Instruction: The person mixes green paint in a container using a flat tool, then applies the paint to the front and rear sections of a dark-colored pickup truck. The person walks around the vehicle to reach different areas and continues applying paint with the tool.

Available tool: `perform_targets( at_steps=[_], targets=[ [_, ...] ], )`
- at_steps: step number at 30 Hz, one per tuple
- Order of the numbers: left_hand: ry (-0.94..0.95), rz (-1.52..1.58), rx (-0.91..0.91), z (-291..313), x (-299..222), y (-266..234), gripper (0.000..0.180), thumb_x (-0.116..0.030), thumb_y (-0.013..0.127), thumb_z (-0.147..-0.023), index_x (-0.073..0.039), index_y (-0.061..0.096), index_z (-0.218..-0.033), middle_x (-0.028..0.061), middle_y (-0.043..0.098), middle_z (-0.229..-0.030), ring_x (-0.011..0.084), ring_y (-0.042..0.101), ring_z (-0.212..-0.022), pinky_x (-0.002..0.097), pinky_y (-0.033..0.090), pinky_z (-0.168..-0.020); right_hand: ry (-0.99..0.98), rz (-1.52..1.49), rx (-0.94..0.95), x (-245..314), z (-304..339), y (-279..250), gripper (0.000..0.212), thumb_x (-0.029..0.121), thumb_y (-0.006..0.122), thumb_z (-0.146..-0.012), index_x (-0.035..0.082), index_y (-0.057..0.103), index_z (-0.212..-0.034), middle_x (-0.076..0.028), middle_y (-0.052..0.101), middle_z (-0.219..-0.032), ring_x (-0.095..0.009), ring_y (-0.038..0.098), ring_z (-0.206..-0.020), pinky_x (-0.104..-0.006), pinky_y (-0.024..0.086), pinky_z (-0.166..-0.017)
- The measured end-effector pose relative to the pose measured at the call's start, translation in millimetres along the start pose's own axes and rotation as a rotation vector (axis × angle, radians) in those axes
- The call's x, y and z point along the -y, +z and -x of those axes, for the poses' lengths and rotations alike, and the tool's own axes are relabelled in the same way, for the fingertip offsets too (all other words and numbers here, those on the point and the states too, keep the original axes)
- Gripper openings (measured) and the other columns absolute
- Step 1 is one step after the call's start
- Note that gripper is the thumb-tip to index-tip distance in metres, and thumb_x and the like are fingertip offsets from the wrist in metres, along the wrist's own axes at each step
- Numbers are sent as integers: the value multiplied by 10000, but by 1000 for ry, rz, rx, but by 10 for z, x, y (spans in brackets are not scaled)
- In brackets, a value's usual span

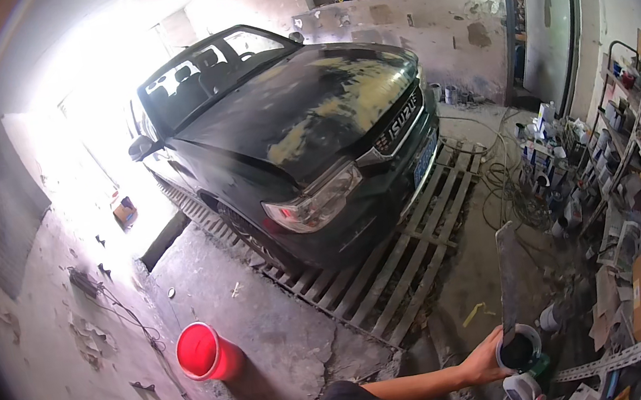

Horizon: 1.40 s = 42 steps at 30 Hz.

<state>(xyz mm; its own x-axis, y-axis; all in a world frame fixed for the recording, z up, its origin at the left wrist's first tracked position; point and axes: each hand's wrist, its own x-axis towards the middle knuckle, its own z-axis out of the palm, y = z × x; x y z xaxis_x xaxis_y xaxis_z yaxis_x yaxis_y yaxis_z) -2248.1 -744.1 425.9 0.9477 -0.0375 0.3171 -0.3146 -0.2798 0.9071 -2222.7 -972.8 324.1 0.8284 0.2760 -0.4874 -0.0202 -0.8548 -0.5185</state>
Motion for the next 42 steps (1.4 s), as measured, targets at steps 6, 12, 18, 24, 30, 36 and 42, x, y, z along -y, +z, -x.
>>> perform_targets(
  at_steps=[6, 12, 18, 24, 30, 36, 42],
  targets=[
    [-34, 29, 14, -22, -74, -34, 907, -178, 810, -683, -26, 361, -1456, 192, 335, -1505, 379, 287, -1424, 412, 258, -1188, -4, 22, 31, 77, -20, -23, 707, 161, 632, -825, -35, 325, -1432, -296, 639, -1130, -439, 634, -1035, -493, 513, -864],
    [-65, 44, 16, -13, -98, -63, 897, -172, 802, -688, -25, 359, -1454, 194, 366, -1483, 384, 316, -1405, 416, 265, -1184, 143, 76, 37, -389, 176, 109, 691, 153, 630, -830, -32, 334, -1425, -295, 642, -1125, -440, 635, -1035, -494, 515, -863],
    [-8, 48, -10, -98, -107, 60, 931, -145, 809, -660, -34, 346, -1461, 183, 401, -1452, 355, 345, -1401, 412, 268, -1177, 377, 83, 22, -1128, 878, 370, 674, 146, 628, -834, -30, 343, -1419, -294, 645, -1120, -441, 637, -1034, -495, 518, -861],
    [26, -56, 16, -293, -149, 2, 761, -71, 779, -616, -52, 482, -1316, 128, 556, -1260, 286, 541, -1218, 413, 411, -1056, 629, 89, 119, -1994, 2300, 801, 658, 139, 625, -839, -28, 352, -1413, -293, 648, -1115, -441, 638, -1033, -497, 520, -860],
    [-6, 236, 95, -444, -73, 385, 749, -106, 768, -642, -32, 474, -1326, 158, 533, -1289, 309, 510, -1232, 411, 382, -1076, 521, 12, 43, -1759, 2912, 174, 854, 160, 646, -844, 39, 156, -1532, -310, 543, -1310, -434, 568, -1177, -471, 467, -987],
    [79, 248, 245, -462, -147, 805, 788, -148, 811, -665, -10, 448, -1351, 191, 511, -1330, 340, 491, -1263, 447, 359, -1099, 518, 101, -189, -860, 3103, -1146, 991, 291, 725, -794, 101, 139, -1570, -309, 547, -1322, -465, 560, -1176, -480, 447, -1008],
    [78, 357, 393, -504, -319, 1153, 823, -135, 839, -645, -25, 444, -1358, 203, 497, -1342, 373, 482, -1261, 453, 385, -1075, 441, 351, -623, 190, 3372, -2288, 1027, 651, 732, -710, 73, 384, -1484, -252, 654, -1094, -443, 609, -978, -502, 457, -874]
  ],
)
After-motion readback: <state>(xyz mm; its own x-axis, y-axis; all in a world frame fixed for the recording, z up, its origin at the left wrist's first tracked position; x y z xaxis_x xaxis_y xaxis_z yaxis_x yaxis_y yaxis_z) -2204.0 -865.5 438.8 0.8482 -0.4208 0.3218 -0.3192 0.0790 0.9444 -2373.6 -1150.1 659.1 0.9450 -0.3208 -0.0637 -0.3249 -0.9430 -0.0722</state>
